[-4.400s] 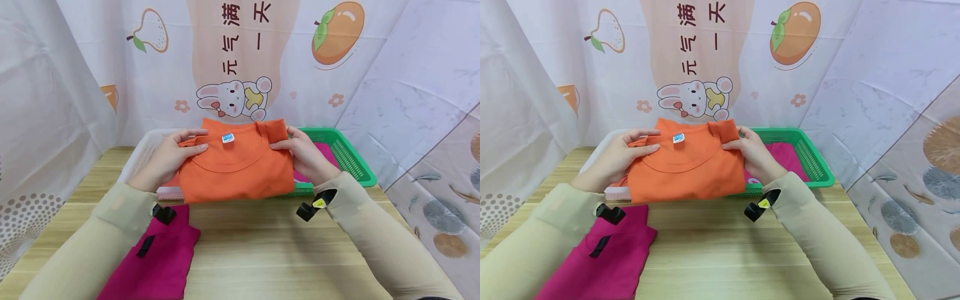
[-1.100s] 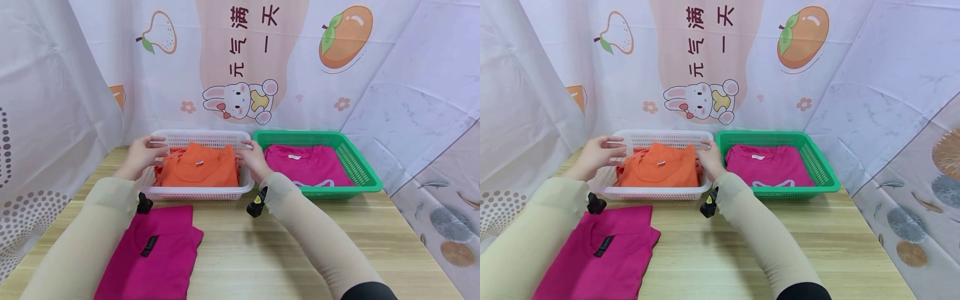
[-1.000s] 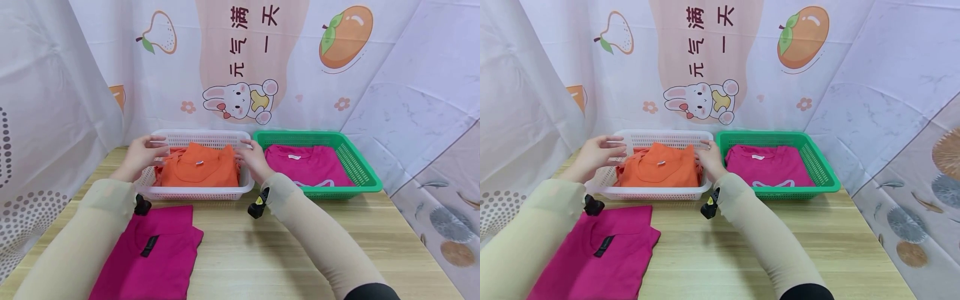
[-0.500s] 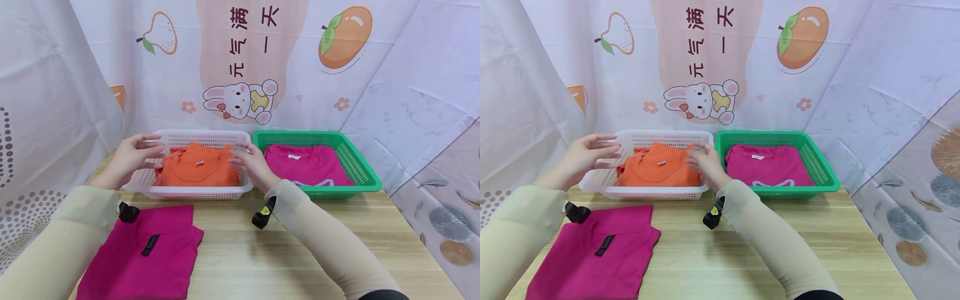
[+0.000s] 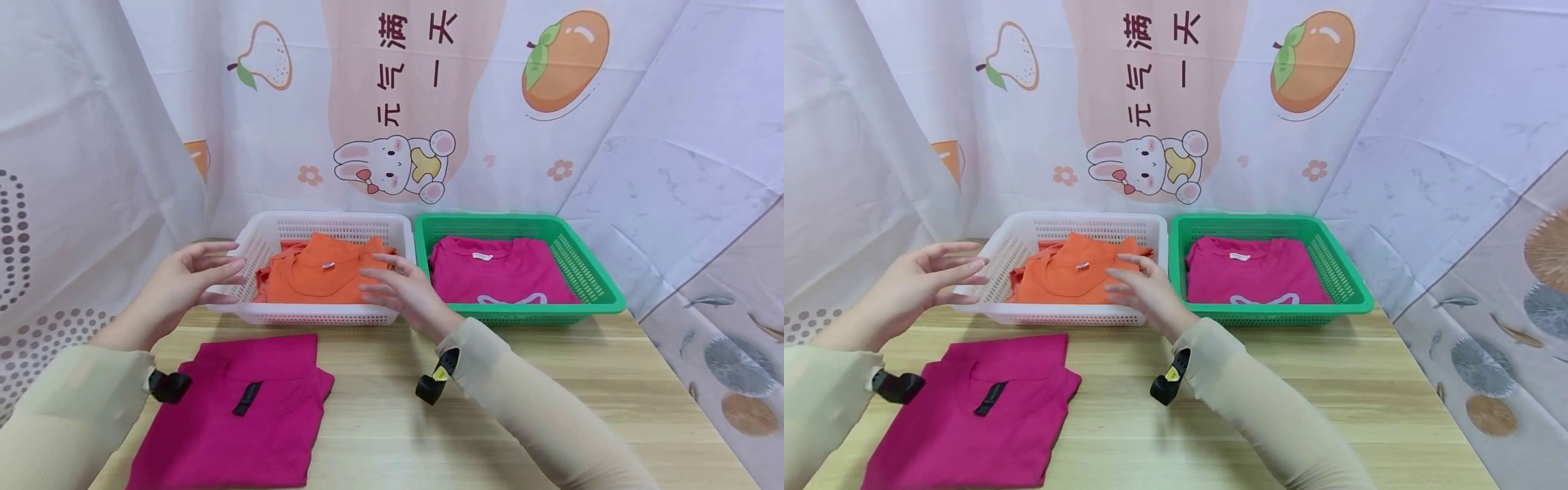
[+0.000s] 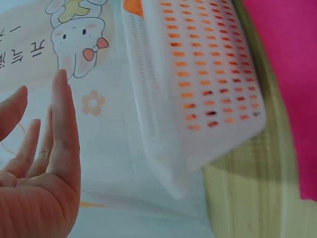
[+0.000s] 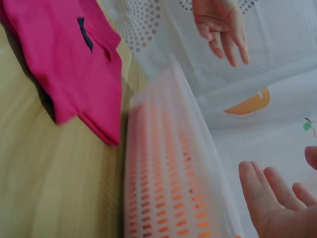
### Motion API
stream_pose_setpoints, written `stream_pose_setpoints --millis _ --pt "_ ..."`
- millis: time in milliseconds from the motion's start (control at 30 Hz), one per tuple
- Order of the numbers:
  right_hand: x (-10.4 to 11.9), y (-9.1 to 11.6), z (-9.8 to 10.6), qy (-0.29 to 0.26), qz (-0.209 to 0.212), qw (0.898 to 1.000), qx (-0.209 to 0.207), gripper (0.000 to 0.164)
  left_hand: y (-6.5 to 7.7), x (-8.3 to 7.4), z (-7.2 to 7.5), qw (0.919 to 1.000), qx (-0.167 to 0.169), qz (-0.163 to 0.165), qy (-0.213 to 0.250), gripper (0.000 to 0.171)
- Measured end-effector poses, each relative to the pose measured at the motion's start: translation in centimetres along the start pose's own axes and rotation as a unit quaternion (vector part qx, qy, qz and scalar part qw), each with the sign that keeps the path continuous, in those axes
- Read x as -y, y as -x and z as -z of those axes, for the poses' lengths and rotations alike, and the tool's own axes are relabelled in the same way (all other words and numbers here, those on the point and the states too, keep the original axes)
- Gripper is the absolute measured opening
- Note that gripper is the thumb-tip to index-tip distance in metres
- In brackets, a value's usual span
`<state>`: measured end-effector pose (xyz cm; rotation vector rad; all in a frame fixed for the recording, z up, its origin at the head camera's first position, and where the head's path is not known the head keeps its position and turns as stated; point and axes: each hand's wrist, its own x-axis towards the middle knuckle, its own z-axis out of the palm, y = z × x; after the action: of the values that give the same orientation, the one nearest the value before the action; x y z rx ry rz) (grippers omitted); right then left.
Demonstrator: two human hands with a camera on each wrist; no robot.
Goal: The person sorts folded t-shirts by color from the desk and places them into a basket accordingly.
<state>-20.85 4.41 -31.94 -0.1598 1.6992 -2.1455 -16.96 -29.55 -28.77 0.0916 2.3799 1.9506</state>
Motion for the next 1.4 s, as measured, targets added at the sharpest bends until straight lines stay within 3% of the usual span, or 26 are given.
stream_pose_setpoints --millis 300,433,567,667,833,1100,1300,1400 --pt "-3.2 2.1 -0.8 -0.029 -0.008 0.998 0.057 0.045 2.9 3.1 1.6 0.9984 -0.007 0.027 -0.049 0.029" --pt "-4.8 2.8 -1.0 -0.028 -0.01 0.997 0.074 0.049 4.2 4.9 2.2 0.9954 -0.005 0.056 -0.077 0.048" --pt "-6.5 3.5 -1.3 -0.026 -0.031 0.996 0.08 0.05 5.5 6.9 2.5 0.9838 -0.001 0.104 -0.146 0.072" --pt "-7.6 4.0 -1.6 -0.028 -0.052 0.994 0.087 0.048 6.5 8.4 2.7 0.9757 -0.003 0.128 -0.178 0.074" --pt "-9.3 4.7 -2.0 -0.045 -0.077 0.992 0.087 0.055 7.7 10.3 3.0 0.9654 0.001 0.137 -0.221 0.073" --pt "-12.0 5.9 -2.0 -0.077 -0.106 0.989 0.071 0.057 8.1 12.1 3.3 0.9504 -0.017 0.134 -0.28 0.078" --pt "-13.3 6.3 -1.6 -0.084 -0.108 0.988 0.065 0.056 7.9 12.9 3.6 0.9447 0.022 0.176 -0.276 0.091" --pt "-13.7 6.3 -1.4 -0.087 -0.11 0.988 0.066 0.056 7.8 13.4 4.0 0.9456 0.042 0.196 -0.256 0.091"
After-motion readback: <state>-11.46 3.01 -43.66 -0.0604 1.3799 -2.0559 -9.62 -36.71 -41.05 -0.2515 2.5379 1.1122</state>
